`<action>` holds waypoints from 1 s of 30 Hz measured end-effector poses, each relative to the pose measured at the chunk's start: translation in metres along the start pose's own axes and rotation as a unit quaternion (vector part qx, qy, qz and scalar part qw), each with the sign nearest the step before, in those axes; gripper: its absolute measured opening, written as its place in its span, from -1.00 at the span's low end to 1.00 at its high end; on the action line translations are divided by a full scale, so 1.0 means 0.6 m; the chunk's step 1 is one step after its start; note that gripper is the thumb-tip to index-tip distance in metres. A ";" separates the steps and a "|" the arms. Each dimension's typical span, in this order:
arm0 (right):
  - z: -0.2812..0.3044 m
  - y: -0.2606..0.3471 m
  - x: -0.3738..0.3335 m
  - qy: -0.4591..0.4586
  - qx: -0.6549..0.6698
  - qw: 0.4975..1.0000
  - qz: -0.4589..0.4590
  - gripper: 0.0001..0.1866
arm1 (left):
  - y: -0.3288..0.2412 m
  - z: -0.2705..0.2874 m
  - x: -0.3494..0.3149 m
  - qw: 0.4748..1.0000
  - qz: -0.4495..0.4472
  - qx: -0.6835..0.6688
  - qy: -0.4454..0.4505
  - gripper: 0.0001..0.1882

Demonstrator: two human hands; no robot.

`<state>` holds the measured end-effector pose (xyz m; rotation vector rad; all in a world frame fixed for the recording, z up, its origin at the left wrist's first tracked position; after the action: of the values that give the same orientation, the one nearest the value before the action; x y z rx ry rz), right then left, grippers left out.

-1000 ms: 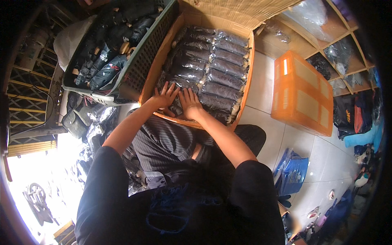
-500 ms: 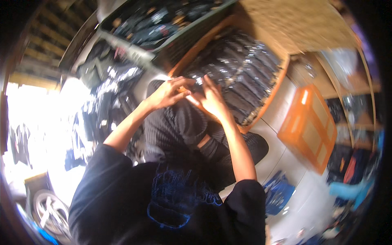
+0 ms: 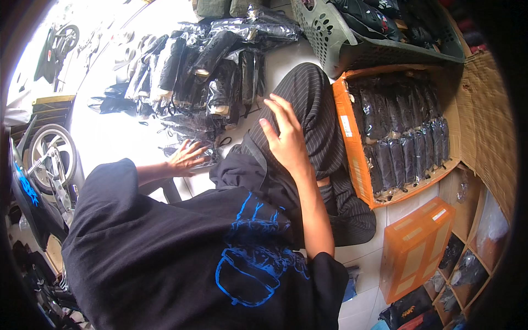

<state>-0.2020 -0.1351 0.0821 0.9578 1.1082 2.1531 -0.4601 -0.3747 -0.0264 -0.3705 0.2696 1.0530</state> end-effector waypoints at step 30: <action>-0.185 -0.068 -0.032 0.130 0.195 0.961 -0.144 -0.19 | -0.021 0.083 0.155 0.881 0.224 -0.316 -0.272 -0.09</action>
<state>-0.2717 -0.1793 -0.0049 0.6265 1.7319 1.8929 -0.4031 -0.2858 -0.0150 -0.5906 -0.5401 1.6525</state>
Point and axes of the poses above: each hand's wrist, its own x-axis towards the middle knuckle, its own z-axis out of the back of the hand, y = z × x, the point moved 3 cm from there along x, towards the middle knuckle, and after that the axes turned 4 degrees about z, right-handed, at the moved point
